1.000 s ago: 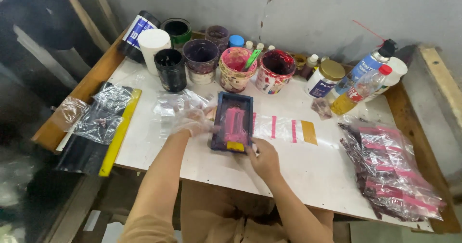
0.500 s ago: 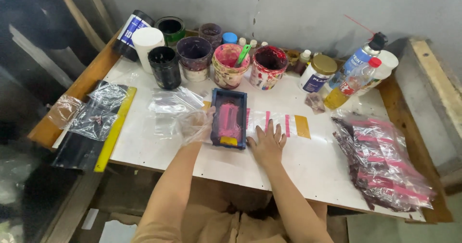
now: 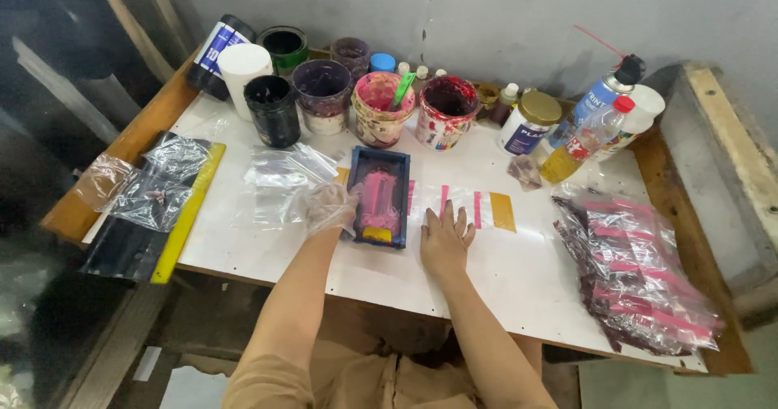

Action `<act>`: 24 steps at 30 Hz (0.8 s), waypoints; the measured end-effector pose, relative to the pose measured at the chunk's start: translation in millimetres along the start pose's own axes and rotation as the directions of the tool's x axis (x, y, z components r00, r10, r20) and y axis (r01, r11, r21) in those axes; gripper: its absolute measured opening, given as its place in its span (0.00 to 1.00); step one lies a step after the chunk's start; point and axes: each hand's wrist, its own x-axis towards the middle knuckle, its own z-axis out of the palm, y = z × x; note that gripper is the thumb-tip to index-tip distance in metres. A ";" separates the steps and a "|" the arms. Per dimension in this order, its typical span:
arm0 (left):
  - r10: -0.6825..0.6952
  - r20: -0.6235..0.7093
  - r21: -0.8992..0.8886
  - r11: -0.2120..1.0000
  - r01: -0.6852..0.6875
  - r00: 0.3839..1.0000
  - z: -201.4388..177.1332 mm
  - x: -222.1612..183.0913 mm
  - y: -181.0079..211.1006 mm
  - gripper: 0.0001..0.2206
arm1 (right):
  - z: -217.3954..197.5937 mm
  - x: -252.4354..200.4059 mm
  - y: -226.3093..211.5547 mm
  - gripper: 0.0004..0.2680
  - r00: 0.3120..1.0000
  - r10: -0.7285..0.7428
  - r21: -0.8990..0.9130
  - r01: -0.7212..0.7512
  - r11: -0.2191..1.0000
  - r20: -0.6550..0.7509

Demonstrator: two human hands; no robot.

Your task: Applying pink ink to a small screen printing frame and performing test prints on plastic bags.

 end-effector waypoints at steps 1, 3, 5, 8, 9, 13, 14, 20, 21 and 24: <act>0.001 -0.002 -0.002 1.000 -0.001 1.000 -1.1 0.8 1.5 0.23 | -0.3 3.6 0.2 0.18 1.000 0.000 0.002 0.000 1.000 -0.002; 0.073 -0.052 0.010 0.997 -0.073 0.996 -3.2 -0.2 2.5 0.20 | 0.2 9.2 1.7 0.18 1.000 -0.013 0.008 0.013 1.000 -0.010; 0.126 -0.089 0.022 0.992 -0.125 0.988 -8.5 -2.1 2.6 0.19 | 1.5 19.0 6.3 0.18 1.000 -0.010 0.003 0.010 1.000 -0.019; 0.232 -0.162 0.050 0.973 -0.227 0.959 -16.6 -2.6 3.3 0.15 | 2.2 26.6 8.1 0.18 1.000 -0.005 -0.007 0.005 1.000 -0.023; 0.283 -0.199 0.066 0.959 -0.275 0.938 -19.2 -1.8 4.8 0.13 | 1.6 28.7 7.9 0.18 1.000 -0.004 -0.013 0.004 1.000 -0.017; 0.381 -0.268 0.106 0.924 -0.366 0.885 -12.9 -5.0 -6.0 0.10 | -11.0 22.0 0.4 0.19 1.000 0.000 -0.007 0.001 1.000 0.012; 0.549 -0.206 0.119 0.835 -0.537 0.810 -2.9 -7.9 -17.4 0.11 | -12.7 21.2 -0.4 0.19 1.000 0.000 -0.012 0.000 1.000 0.016; 0.455 0.199 0.046 0.880 -0.472 0.868 -112.9 1.3 8.3 0.06 | -17.0 17.5 -3.3 0.18 0.999 0.016 -0.016 -0.016 1.000 0.033; 0.437 -0.243 0.191 0.897 -0.399 0.866 -110.2 0.4 10.7 0.07 | -16.5 17.4 -3.7 0.18 0.999 0.026 -0.029 -0.025 0.999 0.036; 0.405 0.511 -0.061 0.897 -0.438 0.758 -140.5 17.2 1.8 0.14 | -24.3 11.5 -8.1 0.18 0.999 0.024 -0.016 -0.023 1.000 0.031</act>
